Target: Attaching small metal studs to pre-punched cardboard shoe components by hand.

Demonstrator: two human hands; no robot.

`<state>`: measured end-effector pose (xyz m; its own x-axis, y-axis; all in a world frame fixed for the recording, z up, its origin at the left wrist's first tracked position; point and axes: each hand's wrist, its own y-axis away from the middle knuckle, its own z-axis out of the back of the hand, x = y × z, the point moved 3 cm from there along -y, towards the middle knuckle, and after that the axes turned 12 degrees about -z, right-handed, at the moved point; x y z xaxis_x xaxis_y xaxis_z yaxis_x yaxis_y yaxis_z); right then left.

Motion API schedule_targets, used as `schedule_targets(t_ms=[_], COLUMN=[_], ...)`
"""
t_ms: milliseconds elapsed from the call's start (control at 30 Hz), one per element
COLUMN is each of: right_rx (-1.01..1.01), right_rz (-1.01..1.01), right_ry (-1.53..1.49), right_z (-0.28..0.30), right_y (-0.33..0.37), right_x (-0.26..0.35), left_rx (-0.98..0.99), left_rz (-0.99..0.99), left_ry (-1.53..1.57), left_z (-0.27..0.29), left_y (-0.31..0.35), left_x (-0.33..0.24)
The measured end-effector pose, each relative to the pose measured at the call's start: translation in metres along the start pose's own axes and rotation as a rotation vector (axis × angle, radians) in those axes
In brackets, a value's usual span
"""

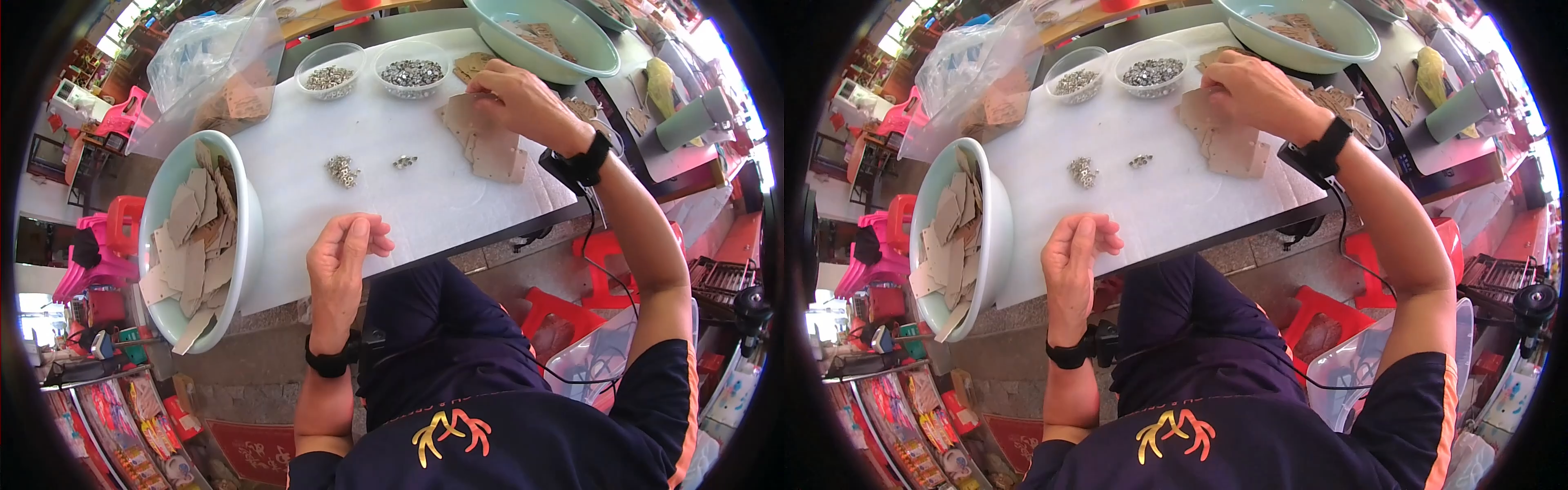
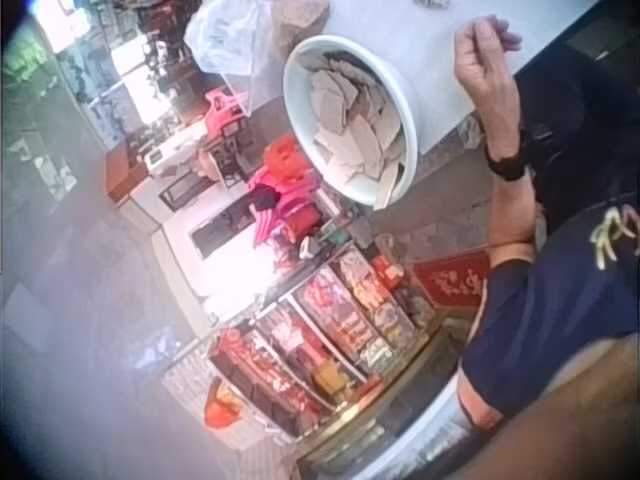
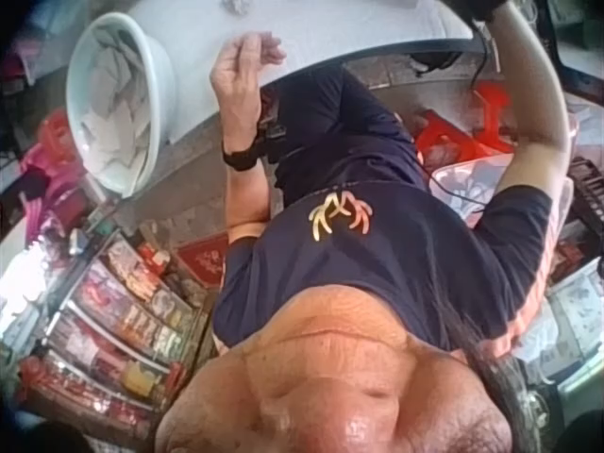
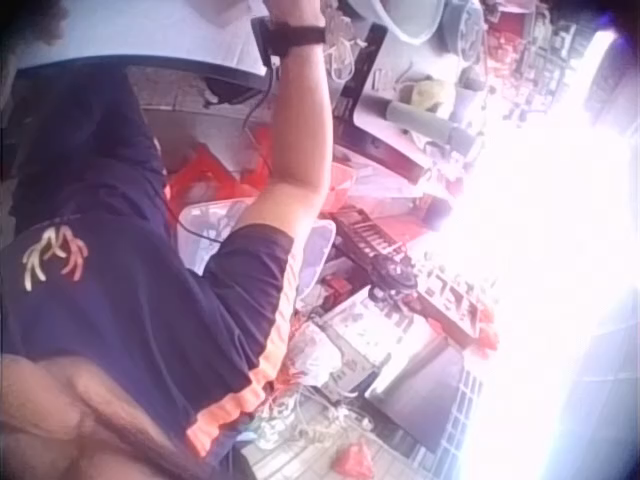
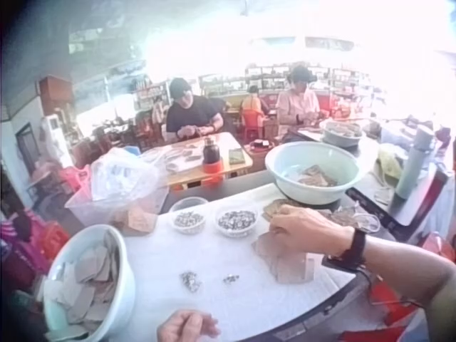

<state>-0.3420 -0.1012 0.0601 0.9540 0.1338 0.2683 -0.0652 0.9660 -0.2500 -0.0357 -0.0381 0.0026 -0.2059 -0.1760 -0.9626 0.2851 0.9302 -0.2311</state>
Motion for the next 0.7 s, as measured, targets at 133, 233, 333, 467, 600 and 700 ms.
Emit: schedule_targets(t_ms=[133,233,333,467,600,700], right_rx=[-0.131,-0.268,-0.279,-0.209,-0.191,-0.207], right_rz=[0.015,0.125,0.317,0.382,0.331,0.310], right_ry=[-0.223,-0.428,-0.357,-0.457,-0.612,-0.607], right_z=[0.028,0.039,0.036,0.021,0.003,-0.007], right_y=[0.012,0.031,0.059,0.090,0.103,0.106], right_x=[0.018,0.039,0.067,0.088,0.090,0.091], left_rx=[0.003,-0.005,0.054,0.113,0.131,0.097], left_rz=[-0.002,-0.011,-0.036,-0.028,-0.035,-0.017], left_ry=[0.001,0.010,-0.063,0.128,0.223,0.221], left_z=[-0.002,-0.007,-0.017,-0.029,-0.031,-0.034], left_y=[0.000,0.001,0.005,0.007,0.008,0.009], left_x=[-0.002,-0.006,-0.012,-0.017,-0.025,-0.033])
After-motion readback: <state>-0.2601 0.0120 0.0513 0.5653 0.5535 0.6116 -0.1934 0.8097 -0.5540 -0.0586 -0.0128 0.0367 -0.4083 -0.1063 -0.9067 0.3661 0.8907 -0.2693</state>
